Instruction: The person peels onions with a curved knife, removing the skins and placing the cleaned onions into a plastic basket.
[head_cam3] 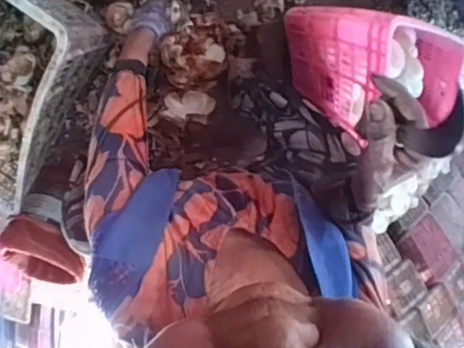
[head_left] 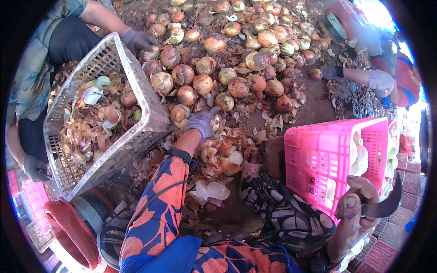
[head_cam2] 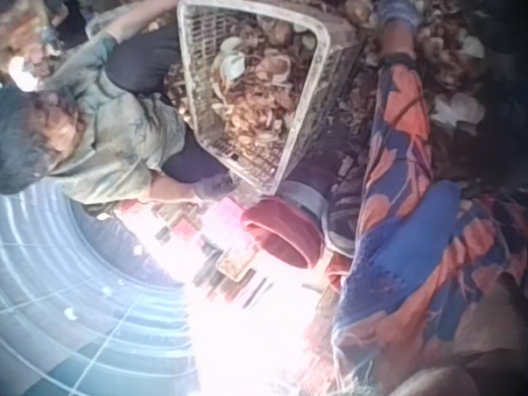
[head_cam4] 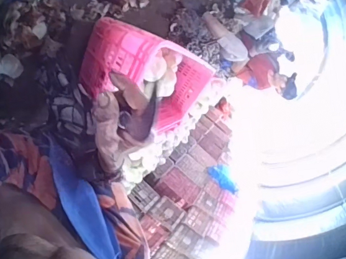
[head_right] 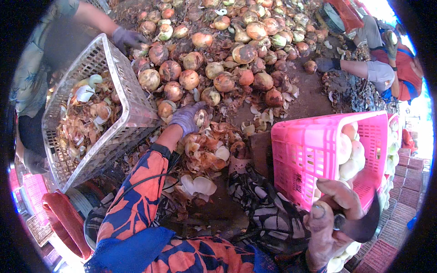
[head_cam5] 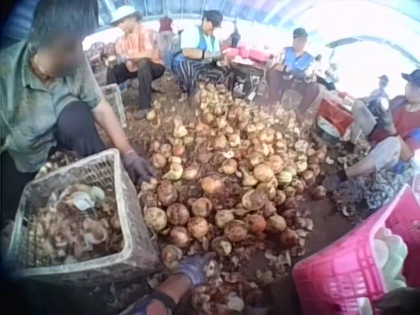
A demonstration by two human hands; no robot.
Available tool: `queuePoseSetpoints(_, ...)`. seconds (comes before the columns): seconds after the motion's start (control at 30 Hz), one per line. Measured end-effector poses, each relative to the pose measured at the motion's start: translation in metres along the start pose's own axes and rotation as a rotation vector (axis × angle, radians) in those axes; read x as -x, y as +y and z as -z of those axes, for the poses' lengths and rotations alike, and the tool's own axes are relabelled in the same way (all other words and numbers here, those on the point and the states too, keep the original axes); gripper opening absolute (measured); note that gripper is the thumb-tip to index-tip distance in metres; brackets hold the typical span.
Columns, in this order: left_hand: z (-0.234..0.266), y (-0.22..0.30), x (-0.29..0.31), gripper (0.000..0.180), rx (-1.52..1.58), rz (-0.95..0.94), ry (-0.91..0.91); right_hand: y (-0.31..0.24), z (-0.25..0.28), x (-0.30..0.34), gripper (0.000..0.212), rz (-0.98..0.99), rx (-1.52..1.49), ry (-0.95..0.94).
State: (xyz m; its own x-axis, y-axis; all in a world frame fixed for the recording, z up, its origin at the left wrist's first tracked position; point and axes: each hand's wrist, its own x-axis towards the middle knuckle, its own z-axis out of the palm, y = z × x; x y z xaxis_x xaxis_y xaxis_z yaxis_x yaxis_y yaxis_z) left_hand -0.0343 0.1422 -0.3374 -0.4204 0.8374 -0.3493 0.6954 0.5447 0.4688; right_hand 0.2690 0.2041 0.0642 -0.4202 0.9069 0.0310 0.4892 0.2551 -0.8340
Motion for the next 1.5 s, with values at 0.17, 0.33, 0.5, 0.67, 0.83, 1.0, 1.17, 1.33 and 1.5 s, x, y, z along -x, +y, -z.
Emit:
queuePoseSetpoints(0.17,-0.015,-0.025,0.014,0.086,0.699,0.221,0.01,-0.001,-0.011,-0.009,0.021,0.089,0.134,0.047)
queuePoseSetpoints(0.33,0.039,0.029,0.05,0.075,2.106,-0.091,-0.095,0.004,-0.017,-0.022,0.017,0.117,-0.067,-0.185)
queuePoseSetpoints(0.5,0.13,0.084,0.1,0.087,2.248,-0.12,-0.199,0.005,-0.039,-0.035,0.03,0.056,-0.109,-0.401)
queuePoseSetpoints(0.67,0.195,0.169,0.18,0.098,1.848,-0.432,-0.001,0.034,-0.06,-0.044,0.056,0.083,-0.511,-0.535)
queuePoseSetpoints(0.83,0.229,0.175,0.242,0.115,1.445,-0.56,0.38,0.001,-0.072,-0.026,0.057,-0.116,-0.817,-0.64)
queuePoseSetpoints(1.0,0.233,0.163,0.271,0.108,1.575,-0.469,0.268,-0.026,-0.085,-0.017,0.052,0.016,-1.017,-0.776)
queuePoseSetpoints(1.17,0.245,0.149,0.299,0.104,1.581,-0.421,0.034,-0.027,-0.104,-0.02,0.061,0.287,-0.886,-0.9)
queuePoseSetpoints(1.33,0.23,0.123,0.264,0.096,1.789,-0.524,0.289,-0.001,-0.111,-0.047,0.046,0.266,-0.613,-0.842)
queuePoseSetpoints(1.5,0.247,0.119,0.287,0.091,2.148,-0.407,0.288,0.012,-0.122,-0.051,0.032,0.061,-0.625,-0.877)
